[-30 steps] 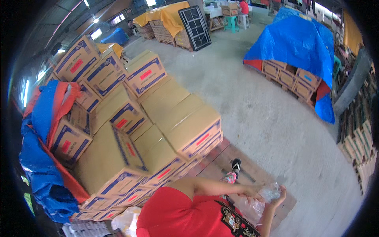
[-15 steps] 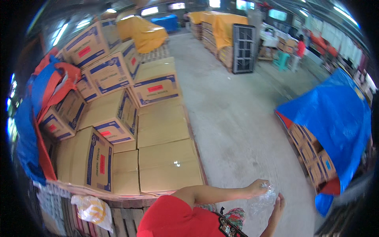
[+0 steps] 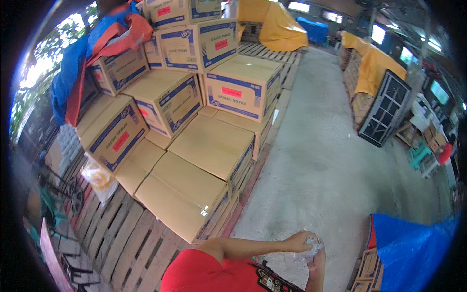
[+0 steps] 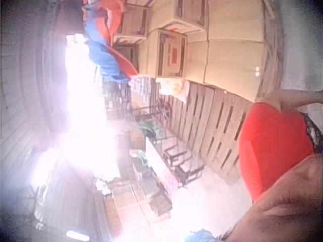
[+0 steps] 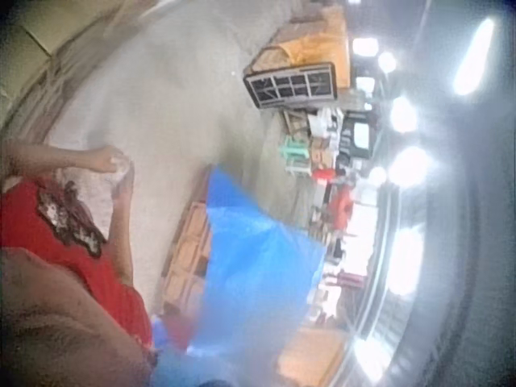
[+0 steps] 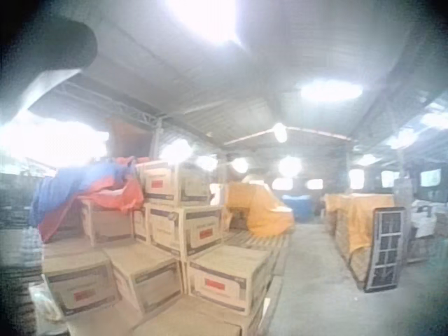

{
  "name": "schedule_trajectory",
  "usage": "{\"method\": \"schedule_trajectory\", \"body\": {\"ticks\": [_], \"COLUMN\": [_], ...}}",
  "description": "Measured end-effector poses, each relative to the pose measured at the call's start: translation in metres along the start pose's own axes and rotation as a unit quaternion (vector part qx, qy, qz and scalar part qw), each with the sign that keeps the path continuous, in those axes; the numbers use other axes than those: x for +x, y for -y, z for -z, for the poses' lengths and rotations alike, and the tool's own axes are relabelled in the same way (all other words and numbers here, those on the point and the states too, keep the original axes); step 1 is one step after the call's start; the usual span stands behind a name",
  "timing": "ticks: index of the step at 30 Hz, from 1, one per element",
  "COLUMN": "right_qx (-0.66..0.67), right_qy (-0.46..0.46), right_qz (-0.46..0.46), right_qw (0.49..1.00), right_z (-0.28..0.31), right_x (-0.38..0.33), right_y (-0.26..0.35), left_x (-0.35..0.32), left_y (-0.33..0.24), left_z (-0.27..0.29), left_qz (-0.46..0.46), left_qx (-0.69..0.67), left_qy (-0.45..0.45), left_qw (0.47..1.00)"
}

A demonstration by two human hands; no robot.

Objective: The person unwraps a tape dispenser from plastic film, organizes tape rolls and containers on a table, and then collects and folds plastic bags before picking up a cardboard box and carrying it across the room.

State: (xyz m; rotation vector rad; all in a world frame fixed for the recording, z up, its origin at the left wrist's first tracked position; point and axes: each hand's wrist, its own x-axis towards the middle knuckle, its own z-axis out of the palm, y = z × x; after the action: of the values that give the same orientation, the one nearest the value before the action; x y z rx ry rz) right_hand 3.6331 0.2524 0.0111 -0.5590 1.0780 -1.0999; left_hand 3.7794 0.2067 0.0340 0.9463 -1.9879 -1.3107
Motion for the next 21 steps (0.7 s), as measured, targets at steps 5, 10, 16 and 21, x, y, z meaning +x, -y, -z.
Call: {"method": "schedule_trajectory", "body": {"ticks": [5,10,16,21], "right_qx": [0.060,0.100,0.007,-0.079], "right_qy": [-0.055,0.070,0.005,0.196], "right_qz": [-0.110,-0.035,-0.090,-0.144], "right_qw": [0.991,0.992,0.996,0.967], "right_z": [0.001,-0.016,-0.009,-0.023], "right_x": [0.106,0.234,0.343,0.452], "right_y": [0.029,0.069,0.185,0.242], "left_x": [0.072,0.190,0.337,0.410], "left_y": [0.003,0.037,0.075,0.134], "left_z": [0.025,0.085,0.163,0.220], "left_qz": [-0.004,0.090,0.076,0.138], "left_qx": [0.217,0.251,-0.106,0.040], "left_qy": [-0.107,-0.058,0.045,-0.004], "left_qw": [0.970,0.962,0.990,0.990]}}
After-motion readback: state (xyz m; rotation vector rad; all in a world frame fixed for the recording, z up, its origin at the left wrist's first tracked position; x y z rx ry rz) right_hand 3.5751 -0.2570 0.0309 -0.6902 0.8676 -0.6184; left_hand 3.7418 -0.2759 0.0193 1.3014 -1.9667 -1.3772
